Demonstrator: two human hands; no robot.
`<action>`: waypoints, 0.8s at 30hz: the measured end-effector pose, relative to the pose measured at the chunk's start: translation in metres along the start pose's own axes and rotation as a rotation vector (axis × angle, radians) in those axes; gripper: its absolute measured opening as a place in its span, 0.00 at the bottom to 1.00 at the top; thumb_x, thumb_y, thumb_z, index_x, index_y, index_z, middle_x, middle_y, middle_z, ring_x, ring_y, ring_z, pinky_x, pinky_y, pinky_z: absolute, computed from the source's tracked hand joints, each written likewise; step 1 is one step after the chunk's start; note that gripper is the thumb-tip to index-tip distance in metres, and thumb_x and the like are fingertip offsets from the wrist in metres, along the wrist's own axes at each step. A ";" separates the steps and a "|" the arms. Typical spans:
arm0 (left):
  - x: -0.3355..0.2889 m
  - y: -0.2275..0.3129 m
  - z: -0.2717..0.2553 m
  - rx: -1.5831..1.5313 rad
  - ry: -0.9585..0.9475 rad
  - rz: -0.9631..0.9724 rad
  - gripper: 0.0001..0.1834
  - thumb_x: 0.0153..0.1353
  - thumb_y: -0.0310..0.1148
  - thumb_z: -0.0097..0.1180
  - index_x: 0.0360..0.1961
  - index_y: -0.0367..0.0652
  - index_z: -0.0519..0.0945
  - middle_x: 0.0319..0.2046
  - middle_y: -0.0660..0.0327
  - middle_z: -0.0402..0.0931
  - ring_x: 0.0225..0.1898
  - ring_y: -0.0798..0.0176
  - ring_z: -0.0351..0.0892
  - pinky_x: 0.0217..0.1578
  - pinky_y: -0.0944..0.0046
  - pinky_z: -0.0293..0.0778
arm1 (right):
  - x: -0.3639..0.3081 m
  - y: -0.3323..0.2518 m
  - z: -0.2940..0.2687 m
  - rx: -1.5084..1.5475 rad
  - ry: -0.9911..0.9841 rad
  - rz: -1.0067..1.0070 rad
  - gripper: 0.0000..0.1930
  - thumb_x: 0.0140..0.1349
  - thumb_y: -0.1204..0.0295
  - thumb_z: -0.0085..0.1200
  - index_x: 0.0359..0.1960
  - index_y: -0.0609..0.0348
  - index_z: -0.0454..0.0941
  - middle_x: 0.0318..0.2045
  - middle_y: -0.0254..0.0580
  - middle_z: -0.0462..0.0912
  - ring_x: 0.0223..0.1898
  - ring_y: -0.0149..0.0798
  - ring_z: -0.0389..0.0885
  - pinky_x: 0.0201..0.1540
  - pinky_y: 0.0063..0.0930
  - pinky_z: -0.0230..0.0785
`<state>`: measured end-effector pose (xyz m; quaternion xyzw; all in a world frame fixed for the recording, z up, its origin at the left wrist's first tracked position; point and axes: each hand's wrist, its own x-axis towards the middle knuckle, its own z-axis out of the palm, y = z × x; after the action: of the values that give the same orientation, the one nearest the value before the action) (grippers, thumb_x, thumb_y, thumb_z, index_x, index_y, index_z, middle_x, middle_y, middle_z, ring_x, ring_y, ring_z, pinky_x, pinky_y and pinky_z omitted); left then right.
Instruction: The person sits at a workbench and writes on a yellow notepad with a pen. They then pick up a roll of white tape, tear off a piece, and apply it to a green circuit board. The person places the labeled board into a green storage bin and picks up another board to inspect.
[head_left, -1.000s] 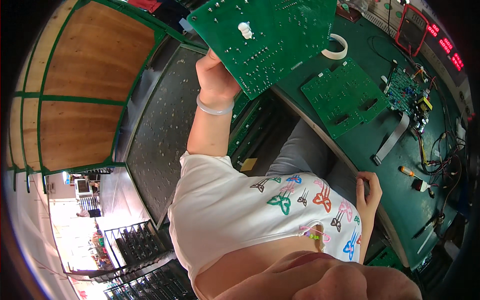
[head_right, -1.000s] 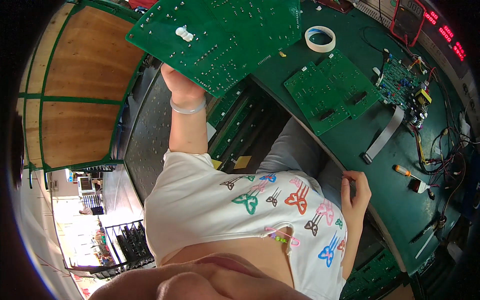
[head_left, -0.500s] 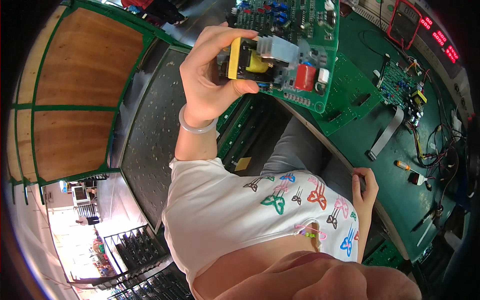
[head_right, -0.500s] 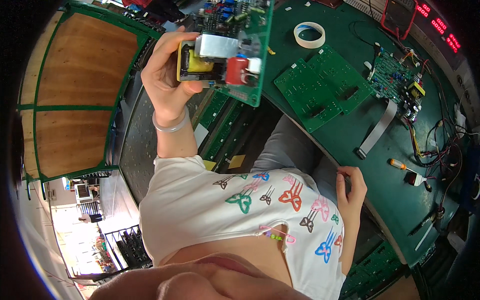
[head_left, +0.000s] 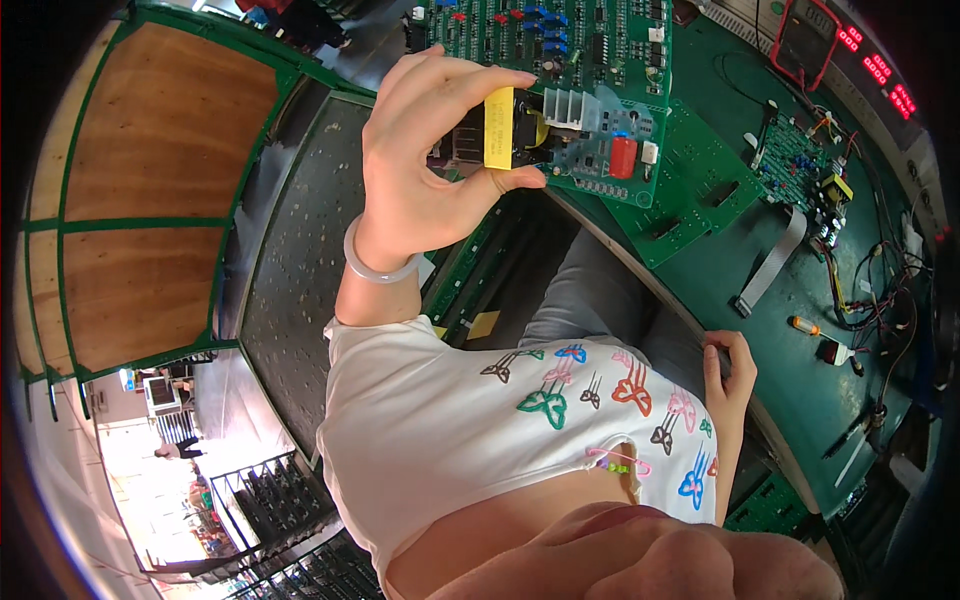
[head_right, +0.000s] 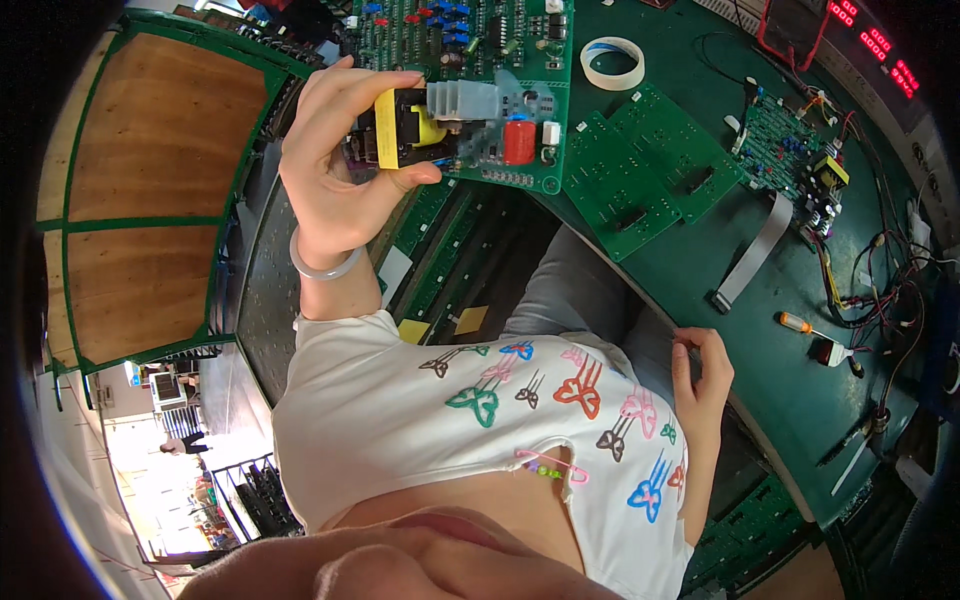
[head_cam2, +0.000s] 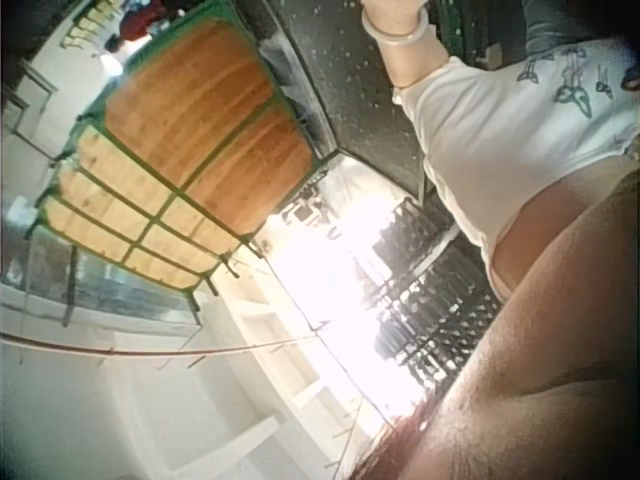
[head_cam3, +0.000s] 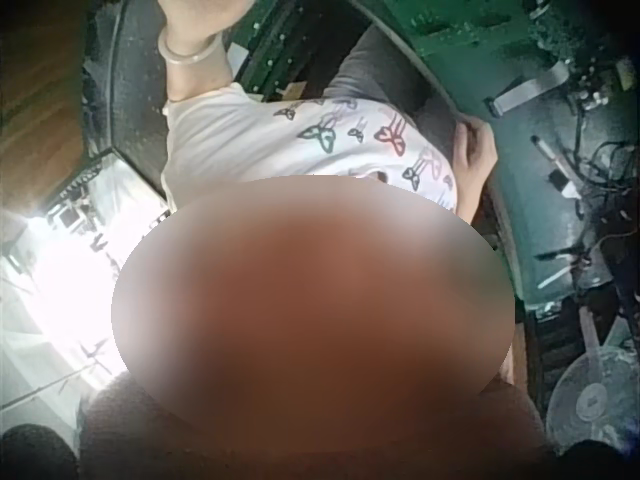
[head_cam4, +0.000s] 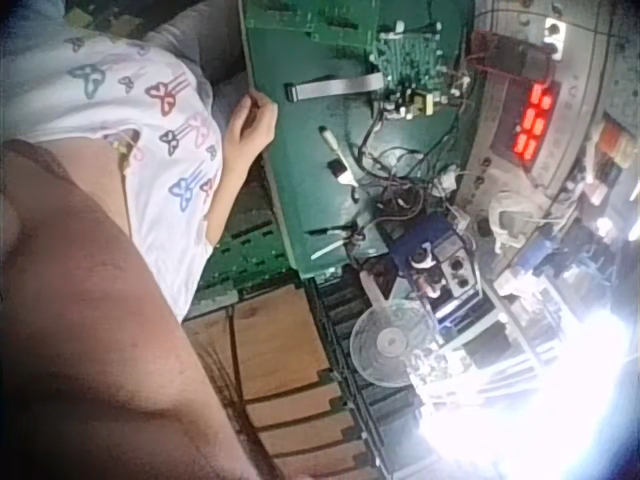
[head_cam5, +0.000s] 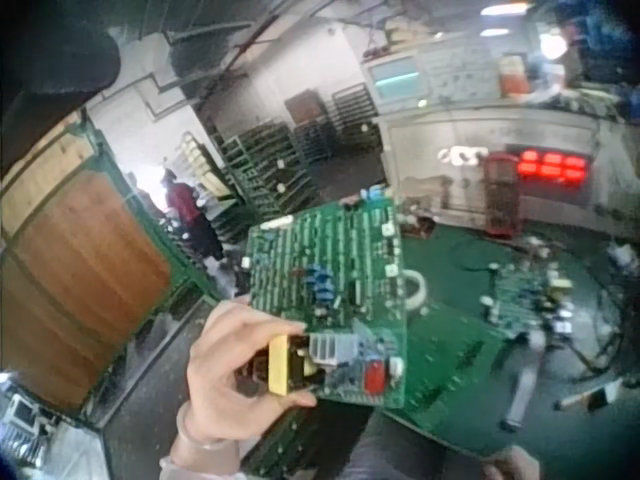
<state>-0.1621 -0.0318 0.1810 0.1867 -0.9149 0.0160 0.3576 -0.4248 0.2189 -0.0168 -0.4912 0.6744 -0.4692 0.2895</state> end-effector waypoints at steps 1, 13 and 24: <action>0.000 0.000 0.001 0.004 0.001 -0.001 0.34 0.34 0.46 0.76 0.42 0.37 0.83 0.38 0.59 0.82 0.43 0.55 0.76 0.59 0.49 0.61 | 0.000 0.000 0.000 0.002 0.001 0.003 0.05 0.59 0.82 0.51 0.36 0.69 0.75 0.30 0.46 0.76 0.33 0.39 0.77 0.40 0.28 0.69; 0.005 0.002 0.000 -0.226 0.018 -0.232 0.29 0.37 0.37 0.77 0.43 0.39 0.83 0.34 0.58 0.77 0.37 0.58 0.74 0.41 0.64 0.71 | 0.000 0.003 0.001 0.016 0.001 0.013 0.05 0.59 0.81 0.51 0.37 0.68 0.75 0.31 0.45 0.77 0.34 0.38 0.78 0.42 0.27 0.70; 0.001 -0.006 0.002 -0.298 -0.009 -0.292 0.28 0.44 0.34 0.74 0.47 0.36 0.81 0.40 0.60 0.76 0.42 0.65 0.74 0.46 0.69 0.68 | 0.000 0.002 0.000 -0.002 -0.009 0.007 0.05 0.60 0.82 0.51 0.37 0.68 0.76 0.31 0.46 0.77 0.34 0.38 0.77 0.42 0.27 0.70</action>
<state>-0.1619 -0.0383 0.1797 0.2622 -0.8721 -0.1723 0.3754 -0.4254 0.2191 -0.0190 -0.4911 0.6753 -0.4653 0.2937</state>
